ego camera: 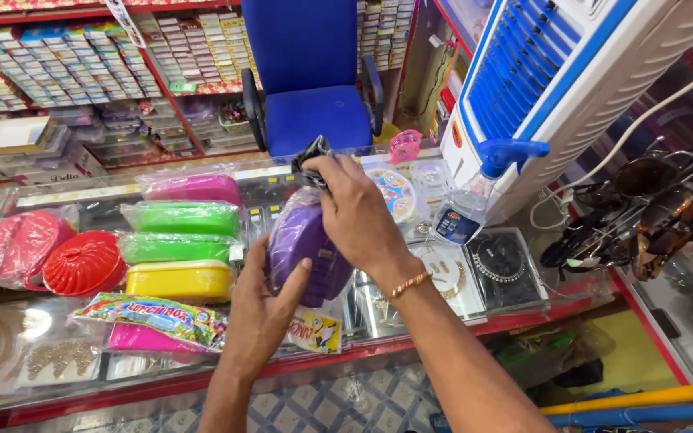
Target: The person wipes the plastic packaging of several colorful plastic containers using a dark cloth. They handle the items one by one, turning them over to clean different sides, and then place them onto a shelf in the background.
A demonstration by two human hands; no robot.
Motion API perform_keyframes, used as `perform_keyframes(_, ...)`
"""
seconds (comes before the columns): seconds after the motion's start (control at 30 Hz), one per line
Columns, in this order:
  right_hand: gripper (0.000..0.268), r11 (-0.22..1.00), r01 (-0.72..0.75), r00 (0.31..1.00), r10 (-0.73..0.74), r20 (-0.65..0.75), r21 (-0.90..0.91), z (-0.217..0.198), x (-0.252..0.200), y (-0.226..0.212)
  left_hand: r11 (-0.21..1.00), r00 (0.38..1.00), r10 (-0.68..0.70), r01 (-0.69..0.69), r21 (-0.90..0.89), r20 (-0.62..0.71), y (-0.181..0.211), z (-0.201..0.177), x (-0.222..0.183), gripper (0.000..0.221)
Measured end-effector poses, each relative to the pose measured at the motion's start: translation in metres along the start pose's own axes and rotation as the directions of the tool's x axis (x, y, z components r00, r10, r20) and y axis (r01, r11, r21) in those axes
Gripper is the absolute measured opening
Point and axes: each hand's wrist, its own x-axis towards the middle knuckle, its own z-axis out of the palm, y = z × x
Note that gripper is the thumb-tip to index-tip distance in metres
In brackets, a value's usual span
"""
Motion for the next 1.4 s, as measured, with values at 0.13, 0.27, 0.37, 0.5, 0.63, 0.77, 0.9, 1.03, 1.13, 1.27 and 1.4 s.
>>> perform_keyframes(0.13, 0.034, 0.976, 0.191, 0.982, -0.188, -0.032, 0.102, 0.002, -0.011, 0.006, 0.984, 0.999, -0.044, 0.042, -0.175, -0.011, 0.01, -0.006, -0.003, 0.054)
perform_keyframes(0.27, 0.03, 0.975, -0.034, 0.989, 0.064, -0.131, 0.22, 0.009, -0.012, 0.003, 0.927, 0.999, -0.025, 0.009, -0.375, -0.036, 0.004, -0.001, -0.007, 0.046)
perform_keyframes(0.37, 0.032, 0.983, 0.023, 0.977, 0.016, -0.212, 0.18, 0.001, -0.016, 0.006, 0.812, 0.987, -0.149, 0.092, -0.576, -0.053, -0.008, 0.004, -0.013, 0.042)
perform_keyframes(0.5, 0.032, 0.769, -0.582, 0.788, 0.613, -0.049, 0.266, -0.013, -0.018, 0.009, 0.742, 0.985, -0.172, 0.125, -0.658, -0.007, -0.02, -0.005, -0.012, 0.036)
perform_keyframes(0.63, 0.031, 0.877, -0.218, 0.925, 0.325, -0.196, 0.427, -0.015, -0.027, 0.014, 0.678, 0.983, -0.183, 0.124, -0.725, -0.003, -0.021, -0.007, -0.005, 0.035)
perform_keyframes(0.77, 0.032, 0.696, -0.258, 0.923, 0.383, -0.043, 0.67, -0.004, -0.046, 0.014, 0.569, 0.962, -0.269, 0.116, -0.814, -0.052, -0.015, 0.003, -0.002, 0.043)
perform_keyframes(0.9, 0.031, 0.159, -0.238, 0.753, 0.653, 0.079, 0.958, 0.001, -0.067, 0.003, 0.408, 0.933, -0.341, 0.038, -0.912, -0.114, -0.006, 0.008, 0.0, 0.051)
perform_keyframes(1.03, 0.051, -0.005, -0.191, 0.768, 0.622, 0.153, 0.982, 0.003, -0.074, -0.016, 0.364, 0.951, -0.288, 0.001, -0.931, -0.111, 0.003, 0.022, 0.002, 0.054)
perform_keyframes(1.13, 0.052, 0.211, -0.242, 0.734, 0.678, 0.036, 0.947, 0.007, -0.072, -0.02, 0.407, 0.959, -0.269, 0.034, -0.913, -0.084, 0.008, 0.038, -0.01, 0.053)
perform_keyframes(1.27, 0.059, 0.337, -0.244, 0.782, 0.623, -0.021, 0.909, 0.003, -0.066, -0.003, 0.45, 0.964, -0.263, 0.156, -0.879, 0.037, 0.018, 0.036, -0.021, 0.056)
perform_keyframes(1.4, 0.049, 0.41, -0.411, 0.769, 0.635, 0.069, 0.815, -0.007, -0.061, 0.013, 0.368, 0.959, -0.281, 0.156, -0.917, 0.05, 0.024, 0.026, -0.018, 0.053)
